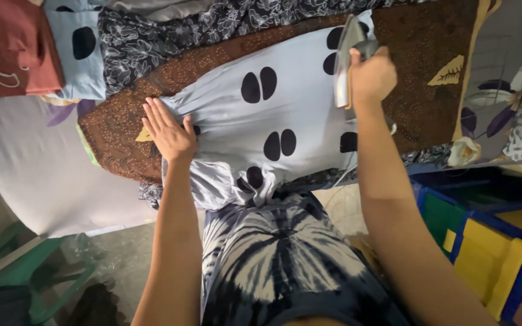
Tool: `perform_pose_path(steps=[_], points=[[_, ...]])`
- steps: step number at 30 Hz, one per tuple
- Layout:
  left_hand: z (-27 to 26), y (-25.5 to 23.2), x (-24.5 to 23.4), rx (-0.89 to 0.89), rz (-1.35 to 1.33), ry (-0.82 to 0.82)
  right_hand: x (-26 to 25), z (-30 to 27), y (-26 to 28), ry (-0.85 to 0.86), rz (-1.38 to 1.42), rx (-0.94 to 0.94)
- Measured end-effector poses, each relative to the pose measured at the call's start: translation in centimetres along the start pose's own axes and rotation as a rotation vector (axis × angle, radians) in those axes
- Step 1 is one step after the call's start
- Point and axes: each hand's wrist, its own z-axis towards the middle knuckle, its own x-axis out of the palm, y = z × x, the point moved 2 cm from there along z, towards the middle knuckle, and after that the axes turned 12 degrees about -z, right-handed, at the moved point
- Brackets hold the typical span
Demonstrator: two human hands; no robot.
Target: Ironing and folding a red shirt and blue patterned shorts on an ironing board.
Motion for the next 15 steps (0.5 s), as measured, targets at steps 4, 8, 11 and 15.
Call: perform_pose_path(steps=[4, 8, 11, 15], points=[[-0.1, 0.0, 0.2, -0.031, 0.026, 0.01, 0.6, 2.3, -4.2, 0.015, 0.028, 0.063], [-0.3, 0.1, 0.5, 0.028, 0.0, -0.061, 1.9, 3.1, -8.1, -0.012, -0.022, 0.009], [-0.3, -0.1, 0.6, 0.052, -0.027, -0.089, 1.6, 3.2, -9.9, -0.094, 0.104, -0.093], [-0.3, 0.2, 0.9, 0.03, -0.012, -0.079, 0.7, 4.0, -7.3, 0.086, -0.241, -0.48]])
